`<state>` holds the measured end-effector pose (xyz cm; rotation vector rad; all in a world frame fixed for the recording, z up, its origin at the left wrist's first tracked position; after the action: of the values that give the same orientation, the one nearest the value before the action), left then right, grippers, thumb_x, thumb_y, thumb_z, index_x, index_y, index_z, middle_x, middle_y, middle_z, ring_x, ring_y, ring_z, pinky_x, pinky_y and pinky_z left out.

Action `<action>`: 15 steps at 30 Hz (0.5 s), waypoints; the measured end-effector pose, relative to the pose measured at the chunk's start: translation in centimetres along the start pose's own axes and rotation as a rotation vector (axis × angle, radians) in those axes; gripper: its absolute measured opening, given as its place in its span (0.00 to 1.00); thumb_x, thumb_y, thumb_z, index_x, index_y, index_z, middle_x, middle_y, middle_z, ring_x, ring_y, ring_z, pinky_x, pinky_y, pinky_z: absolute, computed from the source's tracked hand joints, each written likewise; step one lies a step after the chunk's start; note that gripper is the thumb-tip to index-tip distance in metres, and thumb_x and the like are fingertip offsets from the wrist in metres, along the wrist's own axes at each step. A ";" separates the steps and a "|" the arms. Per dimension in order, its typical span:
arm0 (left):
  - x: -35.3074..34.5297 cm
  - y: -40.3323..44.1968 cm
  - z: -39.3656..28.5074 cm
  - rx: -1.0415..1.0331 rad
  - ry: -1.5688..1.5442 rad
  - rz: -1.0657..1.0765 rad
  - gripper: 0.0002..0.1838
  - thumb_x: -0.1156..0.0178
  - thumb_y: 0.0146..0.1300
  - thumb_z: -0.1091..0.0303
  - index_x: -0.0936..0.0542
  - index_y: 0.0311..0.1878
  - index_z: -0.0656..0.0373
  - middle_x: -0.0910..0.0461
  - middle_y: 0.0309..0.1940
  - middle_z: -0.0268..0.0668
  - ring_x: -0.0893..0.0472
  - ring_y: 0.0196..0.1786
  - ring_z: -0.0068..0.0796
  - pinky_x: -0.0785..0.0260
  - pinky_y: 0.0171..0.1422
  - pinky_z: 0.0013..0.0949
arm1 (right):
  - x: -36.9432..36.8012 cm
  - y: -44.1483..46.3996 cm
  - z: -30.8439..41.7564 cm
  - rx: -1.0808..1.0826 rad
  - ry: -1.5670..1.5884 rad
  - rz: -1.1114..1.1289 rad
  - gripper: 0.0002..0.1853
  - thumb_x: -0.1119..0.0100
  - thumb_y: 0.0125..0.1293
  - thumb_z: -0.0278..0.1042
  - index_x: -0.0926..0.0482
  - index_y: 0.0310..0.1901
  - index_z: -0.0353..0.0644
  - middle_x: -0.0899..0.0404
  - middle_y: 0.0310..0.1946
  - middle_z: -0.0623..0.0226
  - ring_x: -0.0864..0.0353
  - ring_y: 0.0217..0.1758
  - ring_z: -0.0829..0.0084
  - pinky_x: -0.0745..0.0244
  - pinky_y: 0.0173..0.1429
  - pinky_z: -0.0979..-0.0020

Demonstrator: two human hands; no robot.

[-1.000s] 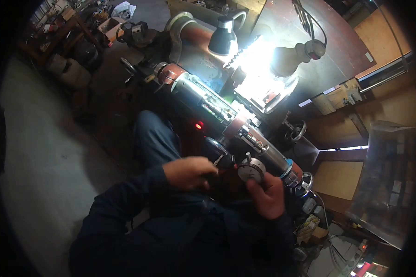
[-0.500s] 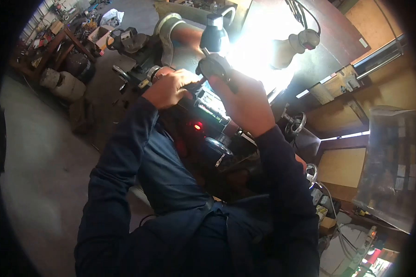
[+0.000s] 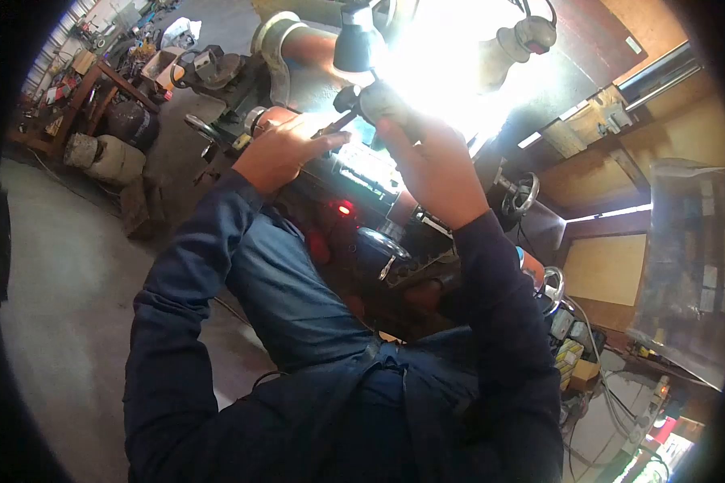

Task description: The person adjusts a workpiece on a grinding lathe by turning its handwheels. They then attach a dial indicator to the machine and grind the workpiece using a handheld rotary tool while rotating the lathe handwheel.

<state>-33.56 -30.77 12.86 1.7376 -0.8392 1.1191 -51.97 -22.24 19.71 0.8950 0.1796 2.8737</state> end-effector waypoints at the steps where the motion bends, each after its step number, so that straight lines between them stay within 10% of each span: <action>1: 0.0 0.0 -0.2 0.008 0.016 -0.006 0.26 0.44 0.61 0.83 0.22 0.61 0.47 0.20 0.58 0.46 0.22 0.62 0.48 0.29 0.65 0.47 | -0.1 0.0 -0.4 0.017 0.000 -0.028 0.22 0.39 0.76 0.47 0.25 0.55 0.32 0.19 0.37 0.63 0.20 0.33 0.79 0.23 0.39 0.73; 6: -0.1 0.0 -1.4 -0.016 0.174 -0.145 0.18 0.43 0.67 0.70 0.23 0.60 0.46 0.22 0.54 0.42 0.23 0.59 0.46 0.28 0.61 0.46 | -0.3 0.1 -1.8 -0.015 0.090 -0.080 0.23 0.37 0.75 0.37 0.31 0.63 0.34 0.19 0.50 0.60 0.18 0.47 0.76 0.21 0.50 0.72; 15: -1.0 -0.5 -0.4 -0.036 -0.045 -0.255 0.20 0.44 0.60 0.81 0.27 0.54 0.51 0.24 0.45 0.43 0.23 0.55 0.50 0.32 0.59 0.51 | 0.1 0.9 -2.7 0.140 -0.021 -0.128 0.27 0.35 0.72 0.32 0.34 0.68 0.36 0.21 0.55 0.60 0.21 0.58 0.73 0.25 0.63 0.69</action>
<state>-33.64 -30.17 11.87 1.7881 -0.6393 0.8931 -53.71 -23.27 17.70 0.9003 0.4252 2.7596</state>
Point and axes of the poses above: each hand's wrist, its own y-axis towards the middle knuckle, its own x-axis out of the back of the hand, z = x × y, the point moved 7 cm from there along y, towards the middle knuckle
